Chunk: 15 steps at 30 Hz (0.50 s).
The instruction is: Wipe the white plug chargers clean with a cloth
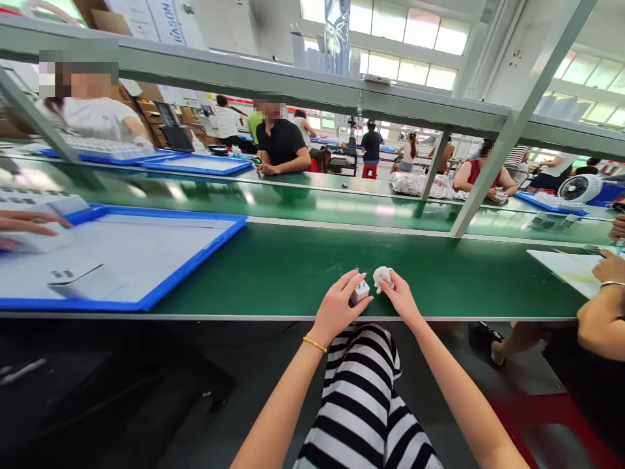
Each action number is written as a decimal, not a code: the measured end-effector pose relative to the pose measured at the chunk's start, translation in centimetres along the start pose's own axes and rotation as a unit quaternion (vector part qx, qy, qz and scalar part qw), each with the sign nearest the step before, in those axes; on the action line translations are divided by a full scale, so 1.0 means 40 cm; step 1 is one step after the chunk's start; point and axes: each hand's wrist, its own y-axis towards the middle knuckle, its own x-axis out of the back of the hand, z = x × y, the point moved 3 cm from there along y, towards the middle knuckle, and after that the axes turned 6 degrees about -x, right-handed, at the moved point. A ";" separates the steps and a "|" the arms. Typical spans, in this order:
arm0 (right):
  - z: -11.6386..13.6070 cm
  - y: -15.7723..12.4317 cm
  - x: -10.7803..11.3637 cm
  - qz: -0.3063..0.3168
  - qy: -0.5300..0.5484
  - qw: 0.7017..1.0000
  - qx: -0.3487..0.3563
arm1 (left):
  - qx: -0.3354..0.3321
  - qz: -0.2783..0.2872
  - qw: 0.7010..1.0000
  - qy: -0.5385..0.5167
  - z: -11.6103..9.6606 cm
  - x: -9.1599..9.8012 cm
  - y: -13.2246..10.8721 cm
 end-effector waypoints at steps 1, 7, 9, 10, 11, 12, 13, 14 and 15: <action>0.000 0.000 0.000 0.001 0.001 1.000 0.003 | 0.000 -0.001 1.000 0.003 0.001 -0.001 0.000; -0.008 0.000 0.006 -0.013 0.011 1.000 0.011 | 0.018 0.018 1.000 0.006 0.001 -0.005 0.007; -0.009 0.000 0.007 -0.014 0.012 1.000 0.014 | 0.036 0.026 0.999 -0.004 0.002 -0.001 0.010; -0.009 0.000 0.007 -0.014 0.012 1.000 0.015 | 0.050 0.027 0.998 -0.010 0.003 0.002 0.010; -0.009 0.000 0.007 -0.013 0.012 1.000 0.016 | 0.066 0.025 0.997 -0.015 0.006 0.006 0.010; -0.009 0.000 0.008 -0.013 0.012 1.000 0.017 | 0.082 0.020 0.996 -0.020 0.011 0.011 0.010; -0.010 0.001 0.008 -0.014 0.011 1.000 0.018 | 0.096 0.013 0.995 -0.024 0.016 0.017 0.008; -0.010 0.001 0.009 -0.017 0.009 1.000 0.020 | 0.107 0.005 0.994 -0.026 0.023 0.023 0.006; -0.011 0.001 0.009 -0.021 0.007 1.000 0.021 | 0.115 -0.003 0.993 -0.025 0.031 0.029 0.004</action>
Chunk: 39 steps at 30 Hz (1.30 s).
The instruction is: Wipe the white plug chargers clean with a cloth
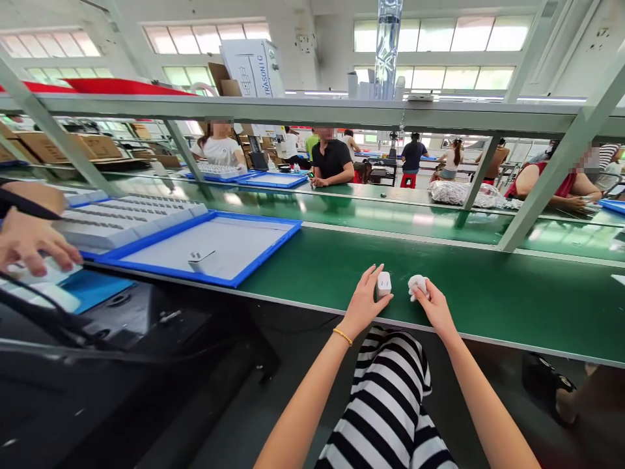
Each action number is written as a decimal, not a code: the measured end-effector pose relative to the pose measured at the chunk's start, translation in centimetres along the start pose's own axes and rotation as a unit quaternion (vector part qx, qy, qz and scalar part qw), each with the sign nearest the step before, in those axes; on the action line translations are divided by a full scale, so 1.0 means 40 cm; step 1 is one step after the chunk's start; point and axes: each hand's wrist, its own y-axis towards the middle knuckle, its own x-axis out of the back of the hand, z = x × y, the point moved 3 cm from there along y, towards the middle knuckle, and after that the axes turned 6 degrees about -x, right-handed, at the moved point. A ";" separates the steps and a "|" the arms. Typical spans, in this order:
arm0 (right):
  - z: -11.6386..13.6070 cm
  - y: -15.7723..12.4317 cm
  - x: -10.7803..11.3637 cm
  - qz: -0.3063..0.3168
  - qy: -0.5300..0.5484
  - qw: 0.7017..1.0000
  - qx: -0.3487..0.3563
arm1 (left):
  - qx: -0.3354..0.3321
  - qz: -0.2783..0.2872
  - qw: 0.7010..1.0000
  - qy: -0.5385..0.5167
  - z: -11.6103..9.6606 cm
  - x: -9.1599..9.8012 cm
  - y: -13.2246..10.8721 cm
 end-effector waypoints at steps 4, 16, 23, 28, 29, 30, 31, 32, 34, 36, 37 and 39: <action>-0.005 -0.002 -0.001 -0.007 -0.011 1.000 0.003 | 0.031 -0.034 0.999 0.018 0.036 0.027 0.001; -0.008 -0.008 -0.001 0.002 -0.009 1.000 0.002 | 0.088 -0.050 0.993 0.061 0.078 0.066 0.034; -0.003 -0.010 0.005 0.008 -0.011 1.000 0.008 | 0.091 -0.111 0.988 0.056 0.113 0.169 -0.026; -0.009 -0.013 0.004 0.013 -0.005 1.000 0.001 | 0.099 -0.168 0.978 0.068 0.091 0.266 -0.103; -0.010 -0.013 0.004 0.013 -0.004 1.000 0.001 | 0.100 -0.182 0.975 0.075 0.088 0.282 -0.114; -0.012 -0.013 0.005 0.011 -0.004 1.000 0.002 | 0.100 -0.197 0.972 0.085 0.088 0.296 -0.121; -0.014 -0.012 0.006 0.010 -0.003 1.000 0.004 | 0.102 -0.211 0.967 0.099 0.091 0.310 -0.125; -0.015 -0.011 0.006 0.009 -0.003 1.000 0.006 | 0.105 -0.223 0.962 0.116 0.097 0.324 -0.128; -0.016 -0.008 0.008 0.008 -0.005 1.000 0.009 | 0.117 -0.246 0.949 0.157 0.117 0.353 -0.128; -0.016 -0.005 0.010 0.011 -0.009 1.000 0.010 | 0.130 -0.262 0.935 0.199 0.145 0.381 -0.126; -0.016 -0.004 0.010 0.011 -0.012 1.000 0.010 | 0.138 -0.268 0.929 0.217 0.159 0.395 -0.126; -0.013 -0.004 0.011 0.013 -0.015 1.000 0.009 | 0.154 -0.274 0.917 0.247 0.184 0.419 -0.128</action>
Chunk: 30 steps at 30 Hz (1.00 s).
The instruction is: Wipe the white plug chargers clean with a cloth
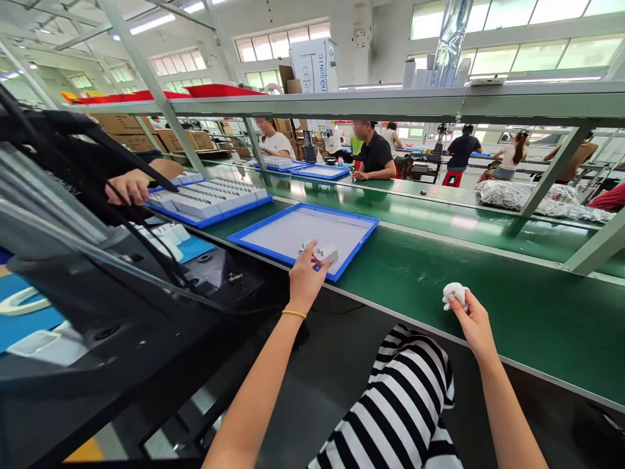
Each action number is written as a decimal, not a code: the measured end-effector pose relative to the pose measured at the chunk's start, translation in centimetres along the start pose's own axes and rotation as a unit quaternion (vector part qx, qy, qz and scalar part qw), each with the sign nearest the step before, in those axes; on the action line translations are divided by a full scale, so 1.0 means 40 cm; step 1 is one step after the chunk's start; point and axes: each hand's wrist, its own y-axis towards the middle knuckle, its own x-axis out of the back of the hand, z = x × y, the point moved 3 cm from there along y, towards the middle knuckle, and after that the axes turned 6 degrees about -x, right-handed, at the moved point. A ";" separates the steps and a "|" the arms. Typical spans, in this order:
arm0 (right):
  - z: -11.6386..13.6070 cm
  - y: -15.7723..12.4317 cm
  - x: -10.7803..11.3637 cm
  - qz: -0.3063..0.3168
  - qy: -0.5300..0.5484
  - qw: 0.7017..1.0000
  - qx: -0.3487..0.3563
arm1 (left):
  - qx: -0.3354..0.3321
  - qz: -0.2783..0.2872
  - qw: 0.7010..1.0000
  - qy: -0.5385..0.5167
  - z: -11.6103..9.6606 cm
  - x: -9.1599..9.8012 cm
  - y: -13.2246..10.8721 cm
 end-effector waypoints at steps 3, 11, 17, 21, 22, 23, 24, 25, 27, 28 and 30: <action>0.004 -0.004 0.000 -0.006 0.006 1.000 -0.005 | 0.006 -0.004 0.999 0.043 0.031 0.007 0.014; 0.005 -0.008 0.001 -0.006 0.000 1.000 -0.010 | 0.003 0.029 0.995 0.094 0.025 -0.008 0.033; 0.004 -0.007 0.001 -0.008 -0.004 1.000 -0.005 | -0.015 0.079 0.985 0.155 0.011 -0.029 0.025; 0.004 -0.010 0.000 -0.007 -0.002 1.000 -0.009 | -0.002 0.069 0.974 0.215 0.017 -0.019 0.021; 0.002 -0.010 0.001 -0.007 -0.003 1.000 -0.010 | -0.001 0.066 0.972 0.224 0.018 -0.015 0.021; 0.000 -0.009 0.001 -0.006 -0.004 1.000 -0.011 | -0.001 0.062 0.971 0.230 0.019 -0.012 0.022; -0.004 -0.008 0.001 -0.005 -0.006 1.000 -0.011 | 0.003 0.056 0.971 0.232 0.020 -0.009 0.023; -0.007 -0.007 0.001 -0.005 -0.008 1.000 -0.010 | 0.009 0.049 0.971 0.233 0.022 -0.005 0.024; -0.015 -0.004 0.001 -0.003 -0.011 1.000 -0.009 | 0.031 0.032 0.973 0.227 0.029 -0.001 0.027; -0.018 -0.003 0.001 -0.003 -0.011 1.000 -0.008 | 0.045 0.029 0.974 0.220 0.034 0.000 0.030; -0.021 -0.002 0.001 -0.003 -0.010 1.000 -0.006 | 0.072 0.038 0.977 0.195 0.048 -0.001 0.035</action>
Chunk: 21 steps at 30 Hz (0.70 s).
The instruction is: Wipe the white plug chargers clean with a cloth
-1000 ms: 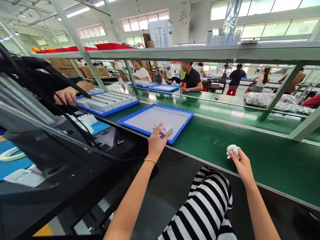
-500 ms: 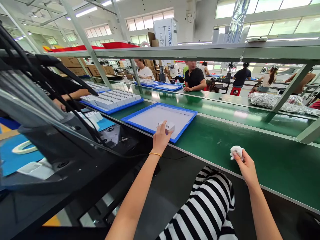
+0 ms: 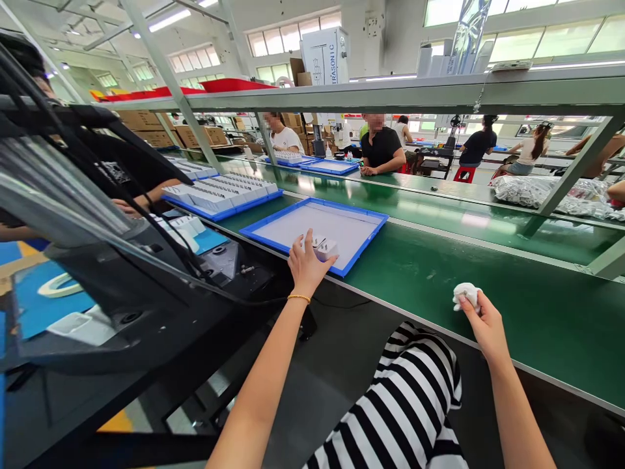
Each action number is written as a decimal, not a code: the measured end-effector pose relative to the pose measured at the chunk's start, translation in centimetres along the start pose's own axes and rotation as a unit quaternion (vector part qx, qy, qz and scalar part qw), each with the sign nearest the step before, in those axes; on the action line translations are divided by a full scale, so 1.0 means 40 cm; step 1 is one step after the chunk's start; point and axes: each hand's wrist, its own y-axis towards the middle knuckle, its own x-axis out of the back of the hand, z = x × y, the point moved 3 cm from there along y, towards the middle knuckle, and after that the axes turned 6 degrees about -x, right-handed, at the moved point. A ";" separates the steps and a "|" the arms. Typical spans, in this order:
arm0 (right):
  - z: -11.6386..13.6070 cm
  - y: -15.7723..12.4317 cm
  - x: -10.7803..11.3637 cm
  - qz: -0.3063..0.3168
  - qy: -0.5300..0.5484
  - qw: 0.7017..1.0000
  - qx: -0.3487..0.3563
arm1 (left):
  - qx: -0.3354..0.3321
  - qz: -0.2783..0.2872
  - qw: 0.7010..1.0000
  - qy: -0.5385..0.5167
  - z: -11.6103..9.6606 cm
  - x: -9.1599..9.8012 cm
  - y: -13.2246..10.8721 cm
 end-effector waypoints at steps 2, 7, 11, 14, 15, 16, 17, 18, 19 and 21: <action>0.000 0.000 0.000 0.001 -0.001 1.000 -0.001 | 0.019 0.035 0.999 -0.032 0.012 -0.010 0.010; 0.003 -0.002 0.002 0.003 -0.005 1.000 -0.004 | 0.058 0.120 0.987 -0.094 0.033 -0.032 0.028; 0.006 -0.001 0.002 0.004 -0.011 1.000 0.001 | 0.051 0.130 0.985 -0.104 0.038 -0.033 0.036; 0.008 -0.002 0.002 0.006 -0.013 1.000 0.003 | 0.036 0.129 0.987 -0.087 0.034 -0.026 0.038; 0.009 -0.002 0.002 0.005 -0.014 1.000 0.004 | 0.032 0.127 0.988 -0.084 0.032 -0.024 0.038; 0.010 -0.003 0.003 0.005 -0.014 1.000 0.004 | 0.028 0.124 0.988 -0.083 0.030 -0.021 0.037; 0.011 -0.003 0.003 0.004 -0.015 1.000 0.004 | 0.026 0.120 0.989 -0.083 0.028 -0.019 0.036; 0.012 -0.004 0.003 0.003 -0.016 1.000 0.004 | 0.025 0.114 0.990 -0.084 0.027 -0.017 0.035; 0.013 -0.004 0.004 0.001 -0.016 1.000 0.004 | 0.022 0.106 0.990 -0.085 0.026 -0.016 0.035; 0.016 -0.005 0.004 0.002 -0.018 1.000 0.005 | 0.016 0.087 0.992 -0.087 0.031 -0.015 0.039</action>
